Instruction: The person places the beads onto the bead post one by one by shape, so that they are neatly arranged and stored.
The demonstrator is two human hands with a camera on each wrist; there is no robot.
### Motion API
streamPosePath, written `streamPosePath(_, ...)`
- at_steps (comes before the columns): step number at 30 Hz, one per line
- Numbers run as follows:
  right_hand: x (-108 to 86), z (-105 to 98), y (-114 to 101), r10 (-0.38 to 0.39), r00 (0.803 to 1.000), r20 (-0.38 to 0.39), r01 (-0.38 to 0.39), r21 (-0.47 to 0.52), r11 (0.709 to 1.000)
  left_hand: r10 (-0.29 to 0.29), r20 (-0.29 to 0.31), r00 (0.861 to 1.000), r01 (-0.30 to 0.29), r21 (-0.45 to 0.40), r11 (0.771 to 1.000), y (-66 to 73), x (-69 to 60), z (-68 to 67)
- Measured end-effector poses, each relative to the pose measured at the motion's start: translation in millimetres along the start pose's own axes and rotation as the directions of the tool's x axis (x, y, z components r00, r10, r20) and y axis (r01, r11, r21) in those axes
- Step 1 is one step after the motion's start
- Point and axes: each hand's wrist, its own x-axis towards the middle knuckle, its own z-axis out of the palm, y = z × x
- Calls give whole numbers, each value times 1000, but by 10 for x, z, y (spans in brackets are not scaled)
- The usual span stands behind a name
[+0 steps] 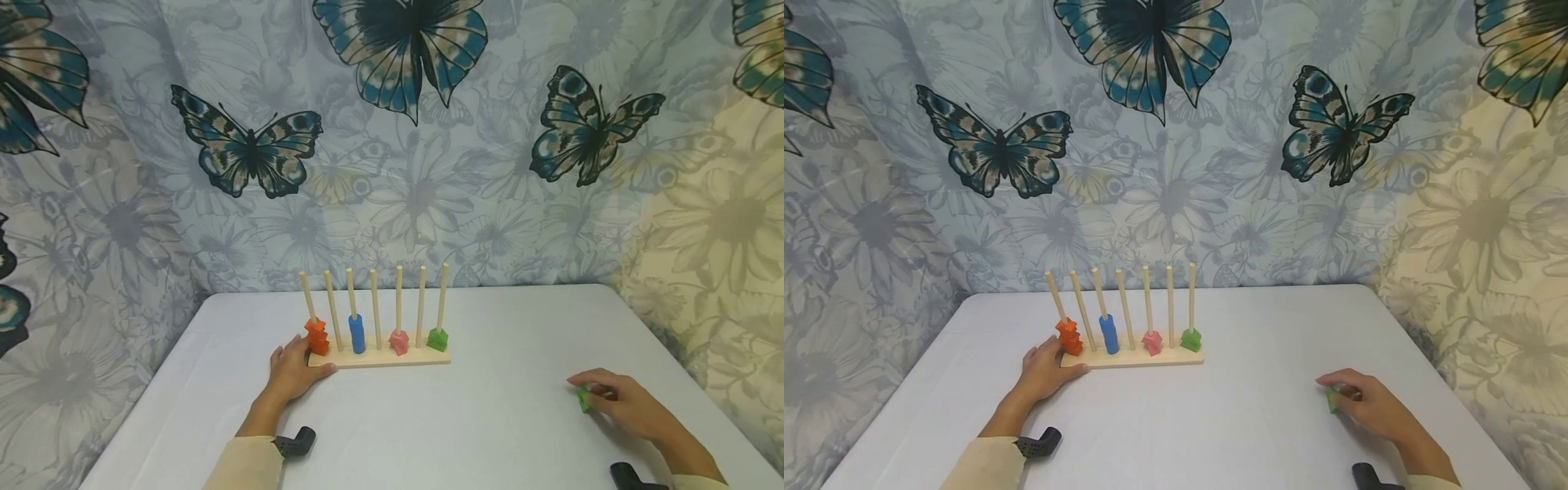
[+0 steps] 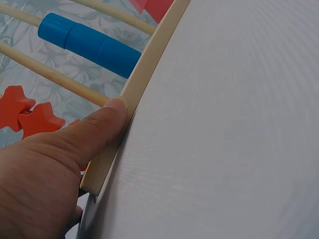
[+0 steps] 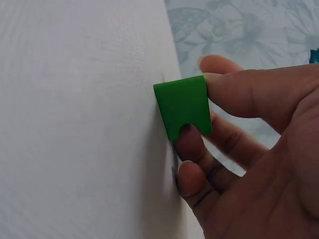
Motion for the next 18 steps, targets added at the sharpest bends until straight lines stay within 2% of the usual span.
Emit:
streamPosePath(4, 26, 33, -12, 41, 999, -4, -41, -41, 998, -7, 4, 1000, 7, 7, 1000, 6, 2, -9)
streamPosePath(8, 25, 46, -52, 93, 996, 7, -93, -6, 996, -3, 2, 1000, 3, 6, 1000, 2, 0, -5)
streamPosePath(13, 7, 34, -66, 67, 994, 85, -76, 115, 990, 2, 5, 1000, -2, 1, 1000, -5, -2, 2)
streamPosePath(16, 13, 56, -65, 50, 995, 86, -59, 101, 993, 3, -1, 1000, -3, 0, 1000, 1, -2, -3)
streamPosePath(18, 26, 77, -77, 75, 995, 70, -79, 57, 995, 3, -2, 1000, -3, 1, 1000, 2, 1, -4)
